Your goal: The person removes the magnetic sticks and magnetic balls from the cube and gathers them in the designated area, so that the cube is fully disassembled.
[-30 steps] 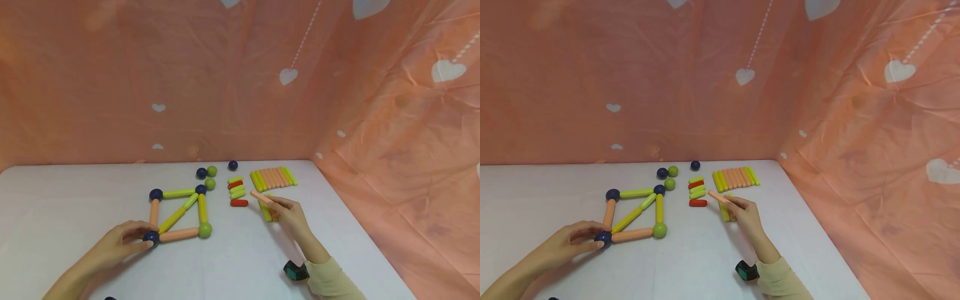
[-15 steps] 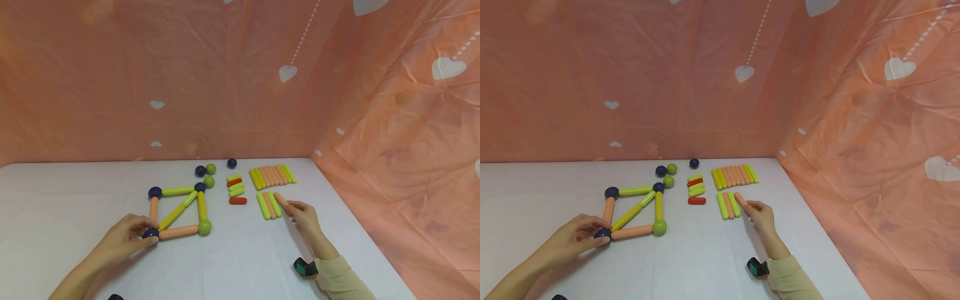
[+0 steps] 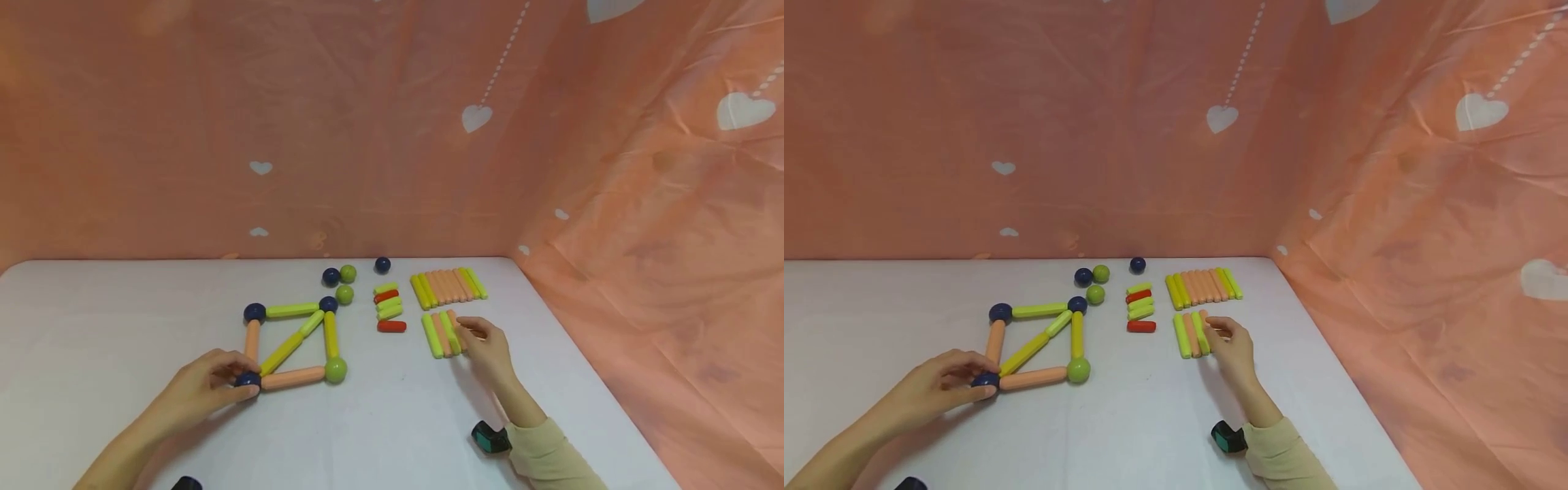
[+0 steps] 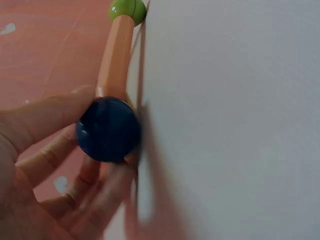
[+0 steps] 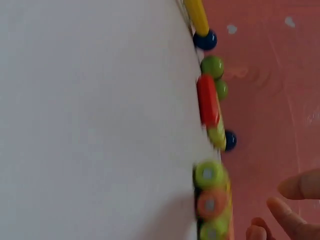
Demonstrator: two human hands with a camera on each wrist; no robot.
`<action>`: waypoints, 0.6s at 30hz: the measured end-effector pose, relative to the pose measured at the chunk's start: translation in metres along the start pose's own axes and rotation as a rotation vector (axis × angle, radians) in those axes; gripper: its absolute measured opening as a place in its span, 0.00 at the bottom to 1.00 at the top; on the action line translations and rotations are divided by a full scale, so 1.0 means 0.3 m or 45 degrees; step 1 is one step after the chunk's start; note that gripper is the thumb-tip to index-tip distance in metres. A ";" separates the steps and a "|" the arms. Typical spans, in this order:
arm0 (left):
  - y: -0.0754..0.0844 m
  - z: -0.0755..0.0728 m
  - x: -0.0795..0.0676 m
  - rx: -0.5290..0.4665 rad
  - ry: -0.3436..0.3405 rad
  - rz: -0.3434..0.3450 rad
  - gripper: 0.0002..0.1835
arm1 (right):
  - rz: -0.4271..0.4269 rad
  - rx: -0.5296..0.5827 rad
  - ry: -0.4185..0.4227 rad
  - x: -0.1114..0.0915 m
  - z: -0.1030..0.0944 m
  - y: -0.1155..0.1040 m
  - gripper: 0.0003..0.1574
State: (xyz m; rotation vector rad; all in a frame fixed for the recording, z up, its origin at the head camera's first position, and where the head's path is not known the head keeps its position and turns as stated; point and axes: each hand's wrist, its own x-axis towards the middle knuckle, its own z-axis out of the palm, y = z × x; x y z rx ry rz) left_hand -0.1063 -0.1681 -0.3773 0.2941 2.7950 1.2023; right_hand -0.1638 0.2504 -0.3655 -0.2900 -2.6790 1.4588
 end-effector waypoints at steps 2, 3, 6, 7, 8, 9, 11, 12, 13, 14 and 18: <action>0.014 0.004 0.006 0.018 0.062 0.049 0.14 | -0.042 0.033 -0.015 -0.006 0.025 -0.023 0.16; 0.023 0.008 0.010 0.027 0.105 0.082 0.13 | -0.063 0.064 -0.035 -0.009 0.040 -0.035 0.15; 0.058 0.028 0.024 0.053 0.233 0.182 0.13 | -0.136 0.168 -0.146 -0.023 0.095 -0.066 0.14; 0.071 0.035 0.028 0.063 0.258 0.196 0.13 | -0.157 0.201 -0.207 -0.029 0.114 -0.074 0.14; 0.084 0.044 0.033 0.065 0.273 0.211 0.13 | -0.179 0.228 -0.267 -0.035 0.133 -0.083 0.15; 0.098 0.054 0.038 0.065 0.263 0.206 0.13 | -0.198 0.240 -0.328 -0.043 0.152 -0.091 0.15; 0.127 0.071 0.048 0.043 0.206 0.192 0.13 | -0.230 0.257 -0.460 -0.058 0.188 -0.108 0.17; 0.139 0.080 0.053 0.037 0.175 0.186 0.13 | -0.243 0.258 -0.524 -0.066 0.206 -0.118 0.18; 0.151 0.090 0.059 0.036 0.143 0.186 0.13 | -0.266 0.253 -0.590 -0.073 0.224 -0.127 0.18; 0.159 0.099 0.065 0.028 0.105 0.203 0.14 | -0.290 0.242 -0.641 -0.081 0.241 -0.137 0.19; 0.181 0.128 0.090 0.093 -0.029 0.239 0.14 | -0.384 0.177 -0.838 -0.107 0.303 -0.172 0.20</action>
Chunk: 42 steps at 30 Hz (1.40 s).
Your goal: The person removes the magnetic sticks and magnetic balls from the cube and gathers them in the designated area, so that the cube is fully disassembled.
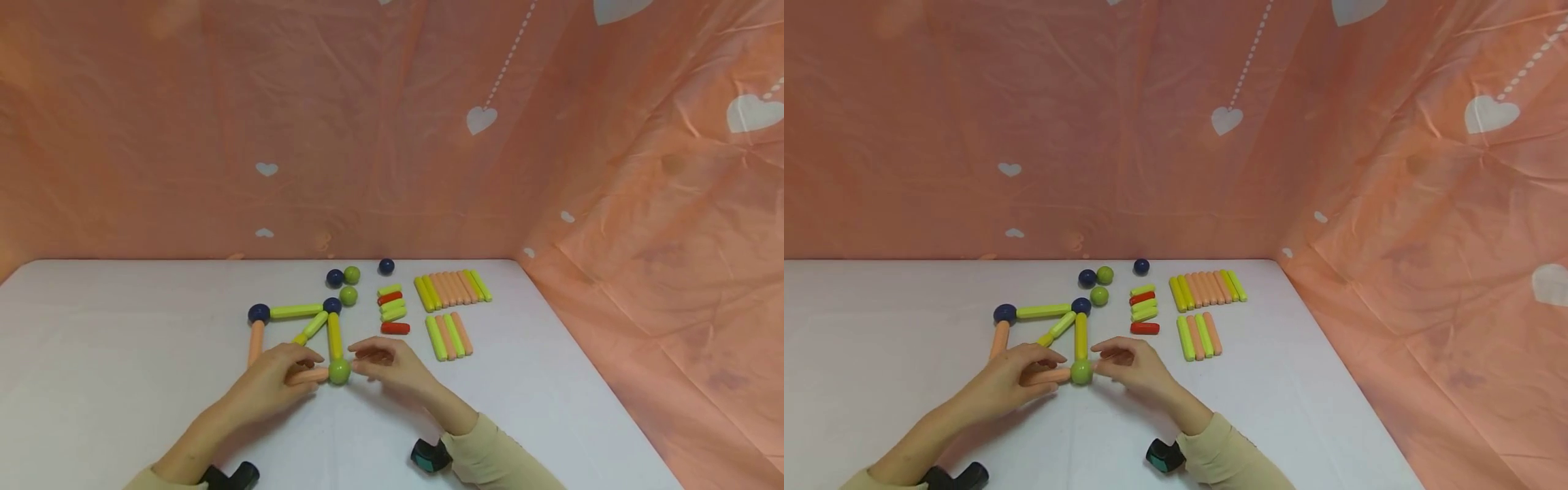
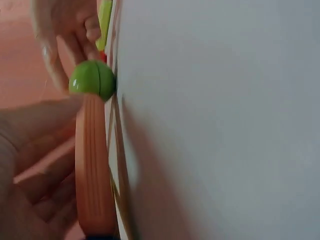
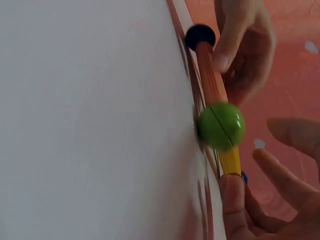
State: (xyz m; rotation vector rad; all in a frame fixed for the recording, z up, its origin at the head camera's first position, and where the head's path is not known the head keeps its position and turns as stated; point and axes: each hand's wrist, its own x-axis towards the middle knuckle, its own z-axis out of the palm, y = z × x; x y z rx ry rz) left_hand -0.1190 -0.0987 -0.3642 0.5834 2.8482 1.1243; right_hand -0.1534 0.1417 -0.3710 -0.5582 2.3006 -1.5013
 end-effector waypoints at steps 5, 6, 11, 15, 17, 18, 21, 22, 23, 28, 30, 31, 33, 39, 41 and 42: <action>0.001 0.017 0.023 0.054 -0.085 -0.021 0.10 | -0.034 -0.125 -0.111 0.023 0.051 -0.011 0.23; 0.001 0.017 0.024 0.055 -0.088 -0.029 0.10 | -0.040 -0.154 -0.117 0.026 0.057 -0.013 0.23; -0.009 0.013 0.018 0.051 -0.070 -0.016 0.09 | -0.126 -0.375 -0.144 0.046 0.074 -0.022 0.21; -0.026 0.000 0.002 0.034 -0.071 0.053 0.09 | -0.119 -0.494 -0.189 0.053 0.082 -0.032 0.15; -0.035 -0.007 -0.004 0.024 -0.069 0.095 0.09 | -0.103 -0.528 -0.203 0.054 0.087 -0.037 0.13; -0.039 -0.010 -0.005 0.018 -0.069 0.117 0.09 | -0.100 -0.539 -0.204 0.055 0.089 -0.038 0.13; -0.043 -0.014 -0.006 0.012 -0.068 0.152 0.10 | -0.109 -0.541 -0.184 0.055 0.099 -0.040 0.11; -0.043 -0.015 -0.006 0.010 -0.068 0.154 0.10 | -0.108 -0.531 -0.174 0.055 0.102 -0.038 0.11; -0.043 -0.016 -0.006 0.006 -0.071 0.152 0.10 | -0.107 -0.519 -0.166 0.053 0.104 -0.037 0.10; -0.043 -0.016 -0.006 -0.012 -0.072 0.149 0.10 | -0.097 -0.495 -0.169 0.054 0.106 -0.035 0.09; -0.044 -0.016 -0.007 -0.018 -0.072 0.149 0.10 | -0.101 -0.518 -0.187 0.053 0.104 -0.038 0.09; -0.044 -0.017 -0.007 -0.019 -0.075 0.146 0.10 | -0.102 -0.528 -0.193 0.053 0.104 -0.039 0.10; -0.043 -0.017 -0.007 -0.020 -0.073 0.143 0.10 | -0.103 -0.537 -0.198 0.051 0.103 -0.041 0.11; -0.041 -0.020 -0.006 -0.022 -0.072 0.128 0.09 | -0.089 -0.471 -0.200 0.052 0.103 -0.042 0.16; -0.041 -0.021 -0.006 -0.053 -0.085 0.138 0.09 | -0.065 -0.431 -0.209 0.053 0.105 -0.041 0.19; -0.042 -0.021 -0.006 -0.070 -0.091 0.142 0.09 | -0.049 -0.406 -0.215 0.054 0.105 -0.041 0.20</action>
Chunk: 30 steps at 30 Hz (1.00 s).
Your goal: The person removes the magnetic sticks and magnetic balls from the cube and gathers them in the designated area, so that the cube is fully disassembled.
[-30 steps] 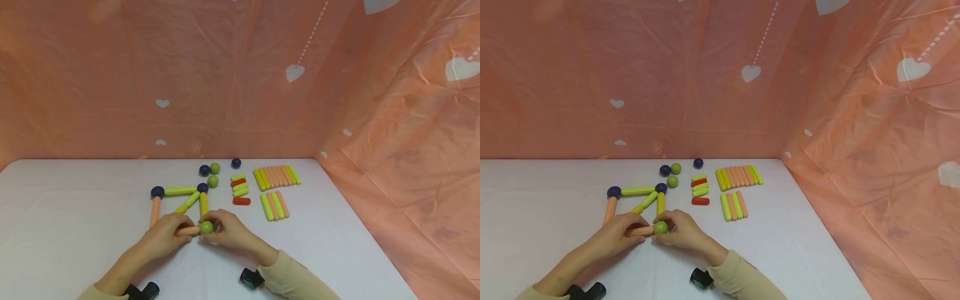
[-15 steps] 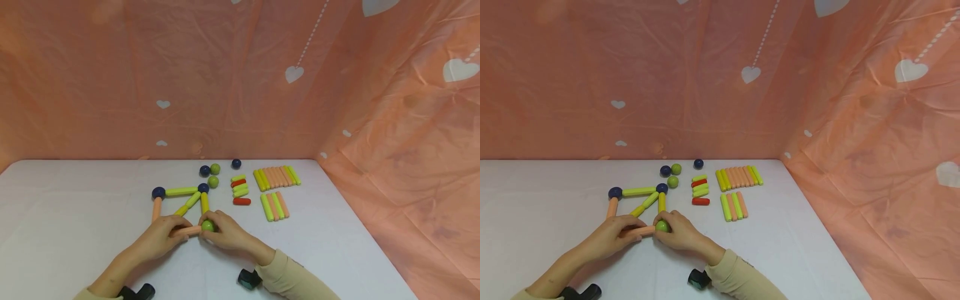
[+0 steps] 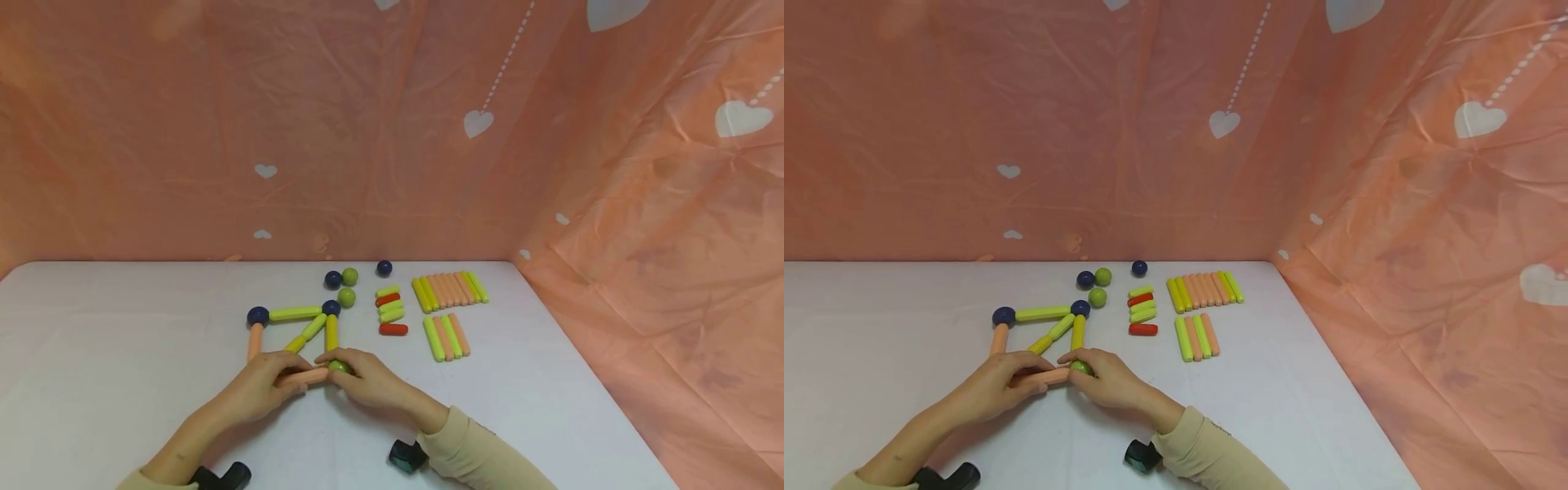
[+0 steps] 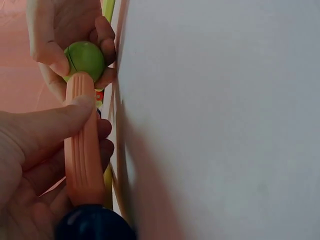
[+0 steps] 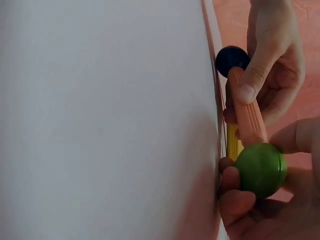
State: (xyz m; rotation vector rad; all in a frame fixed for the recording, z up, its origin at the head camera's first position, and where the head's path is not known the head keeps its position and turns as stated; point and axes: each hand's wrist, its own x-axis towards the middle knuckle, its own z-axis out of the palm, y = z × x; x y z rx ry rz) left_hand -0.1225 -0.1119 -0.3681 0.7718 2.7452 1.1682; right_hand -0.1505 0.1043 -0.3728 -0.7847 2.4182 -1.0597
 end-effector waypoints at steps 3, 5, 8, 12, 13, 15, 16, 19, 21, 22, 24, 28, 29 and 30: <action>-0.004 -0.001 -0.002 -0.045 -0.017 0.012 0.10 | 0.051 0.065 -0.024 0.002 0.001 -0.001 0.22; -0.006 -0.001 -0.003 -0.059 -0.028 0.012 0.11 | 0.072 0.102 -0.045 0.002 0.001 -0.004 0.24; -0.009 0.002 -0.005 -0.049 -0.034 0.011 0.11 | 0.079 0.118 -0.062 -0.002 0.000 -0.007 0.25; -0.012 0.002 -0.004 -0.044 -0.054 -0.003 0.10 | 0.072 0.108 -0.019 -0.003 0.003 0.000 0.21; -0.011 0.002 -0.004 -0.041 -0.059 -0.012 0.09 | 0.074 0.111 0.006 -0.003 0.003 0.004 0.19; -0.010 0.001 -0.004 -0.044 -0.061 -0.034 0.08 | 0.099 0.132 0.065 -0.005 0.001 0.017 0.13; -0.010 -0.002 -0.004 -0.045 -0.061 -0.050 0.08 | 0.112 0.145 0.090 -0.006 -0.003 0.022 0.10; -0.007 -0.005 -0.004 -0.021 -0.039 -0.071 0.07 | 0.137 0.177 0.129 -0.015 -0.019 0.039 0.09; -0.004 -0.004 -0.002 -0.009 -0.032 -0.083 0.07 | 0.134 0.190 0.143 -0.021 -0.031 0.049 0.10; -0.003 -0.001 -0.003 -0.003 -0.034 -0.091 0.07 | 0.135 0.204 0.147 -0.023 -0.036 0.053 0.11; 0.002 0.005 -0.008 0.009 -0.039 -0.121 0.08 | 0.137 0.253 0.158 -0.022 -0.044 0.063 0.14; 0.011 0.009 -0.011 0.032 -0.035 -0.174 0.10 | 0.162 0.417 0.231 0.007 -0.079 0.074 0.20; 0.014 0.008 -0.011 0.042 -0.033 -0.183 0.11 | 0.172 0.449 0.275 0.021 -0.091 0.075 0.21; 0.016 0.007 -0.011 0.052 -0.031 -0.184 0.11 | 0.169 0.465 0.336 0.037 -0.106 0.076 0.22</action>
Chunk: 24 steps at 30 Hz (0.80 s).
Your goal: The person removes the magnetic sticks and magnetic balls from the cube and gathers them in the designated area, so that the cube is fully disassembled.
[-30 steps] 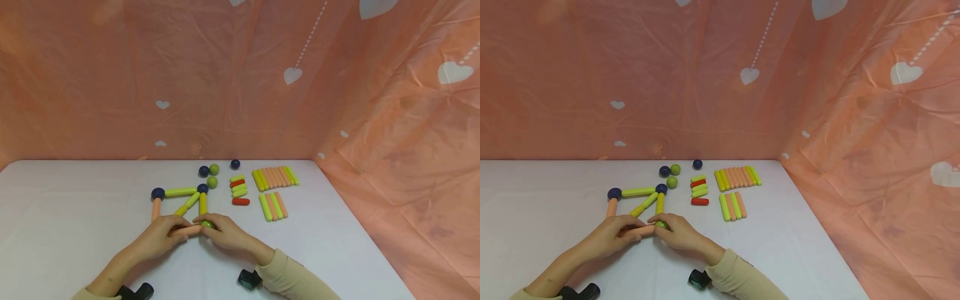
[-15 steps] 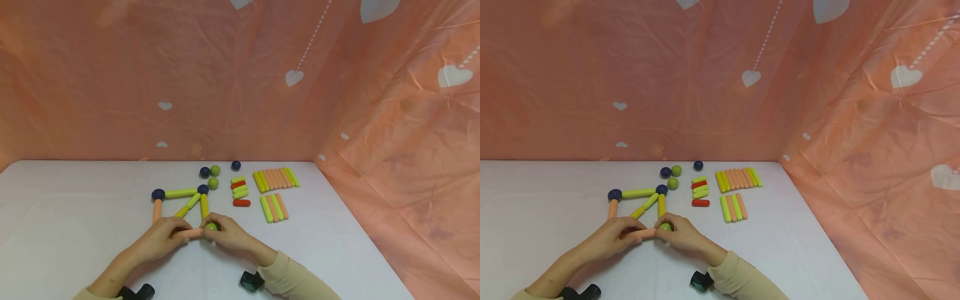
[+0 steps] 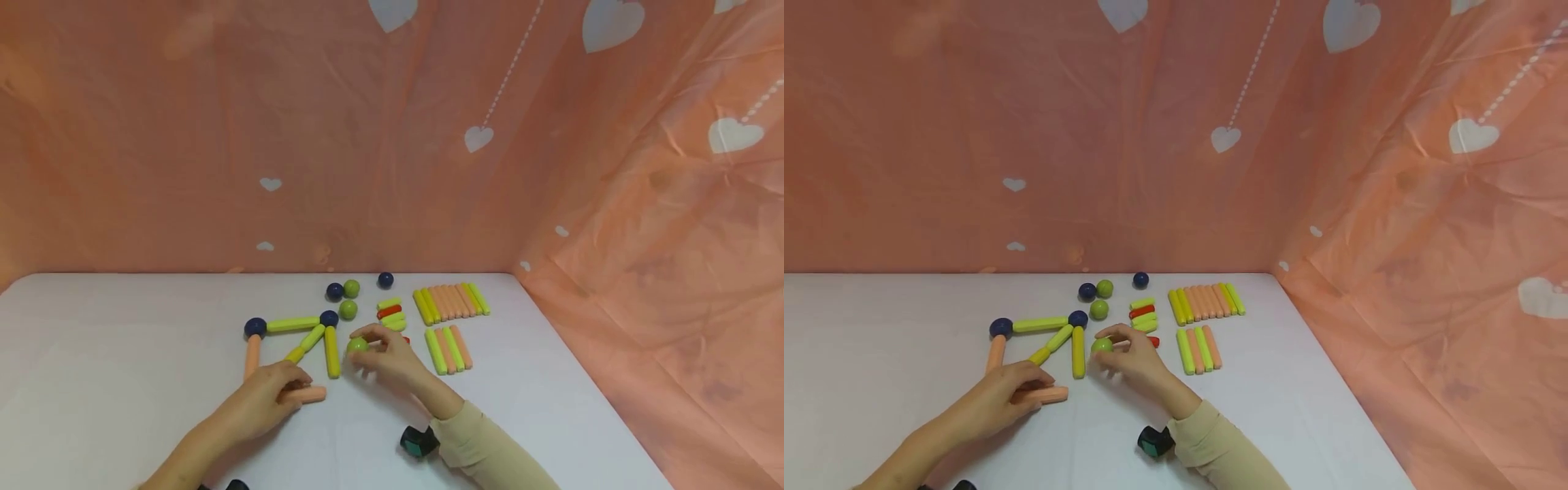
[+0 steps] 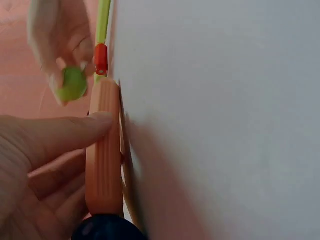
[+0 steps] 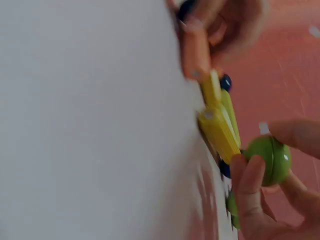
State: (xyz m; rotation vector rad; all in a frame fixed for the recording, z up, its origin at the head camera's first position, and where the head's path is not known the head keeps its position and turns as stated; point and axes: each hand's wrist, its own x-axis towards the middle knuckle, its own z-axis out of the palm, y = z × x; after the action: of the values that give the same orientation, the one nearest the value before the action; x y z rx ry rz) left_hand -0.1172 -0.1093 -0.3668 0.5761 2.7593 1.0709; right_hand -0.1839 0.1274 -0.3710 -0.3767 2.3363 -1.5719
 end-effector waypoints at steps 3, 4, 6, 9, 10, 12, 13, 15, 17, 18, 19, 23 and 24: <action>-0.004 -0.006 -0.014 0.036 0.025 0.021 0.14 | 0.007 0.040 0.189 0.062 -0.023 -0.015 0.23; -0.006 -0.010 -0.018 0.050 0.045 0.022 0.15 | 0.008 0.050 0.247 0.084 -0.034 -0.021 0.23; -0.014 -0.020 -0.030 0.085 0.101 0.048 0.16 | 0.020 0.041 0.331 0.127 -0.059 -0.031 0.24; -0.029 -0.033 -0.053 0.145 0.205 0.059 0.15 | 0.052 0.046 0.373 0.180 -0.090 -0.036 0.24; -0.033 -0.035 -0.062 0.166 0.233 0.056 0.15 | 0.053 0.019 0.387 0.196 -0.098 -0.037 0.23; -0.041 -0.038 -0.077 0.198 0.268 0.037 0.14 | 0.047 -0.024 0.407 0.223 -0.109 -0.037 0.23; -0.045 -0.038 -0.084 0.204 0.276 0.025 0.14 | 0.041 -0.046 0.419 0.235 -0.113 -0.036 0.23; -0.050 -0.039 -0.093 0.206 0.279 -0.005 0.13 | 0.053 -0.097 0.445 0.256 -0.118 -0.033 0.22; -0.053 -0.040 -0.097 0.208 0.272 -0.020 0.12 | 0.070 -0.144 0.460 0.271 -0.121 -0.027 0.22; -0.055 -0.039 -0.100 0.212 0.270 -0.022 0.12 | 0.081 -0.171 0.465 0.278 -0.121 -0.024 0.22; -0.057 -0.039 -0.102 0.215 0.273 -0.020 0.12 | 0.087 -0.198 0.472 0.286 -0.121 -0.021 0.21; -0.060 -0.034 -0.103 0.251 0.282 -0.015 0.12 | 0.094 -0.282 0.490 0.314 -0.118 -0.010 0.20; -0.060 -0.033 -0.102 0.260 0.286 -0.013 0.12 | 0.096 -0.309 0.496 0.320 -0.117 -0.007 0.20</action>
State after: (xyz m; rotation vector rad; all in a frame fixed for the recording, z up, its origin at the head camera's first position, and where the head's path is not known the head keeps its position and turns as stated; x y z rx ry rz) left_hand -0.0970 -0.1395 -0.3722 0.4914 3.0882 0.9089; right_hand -0.2859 0.1203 -0.3661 -0.0302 2.8100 -1.4327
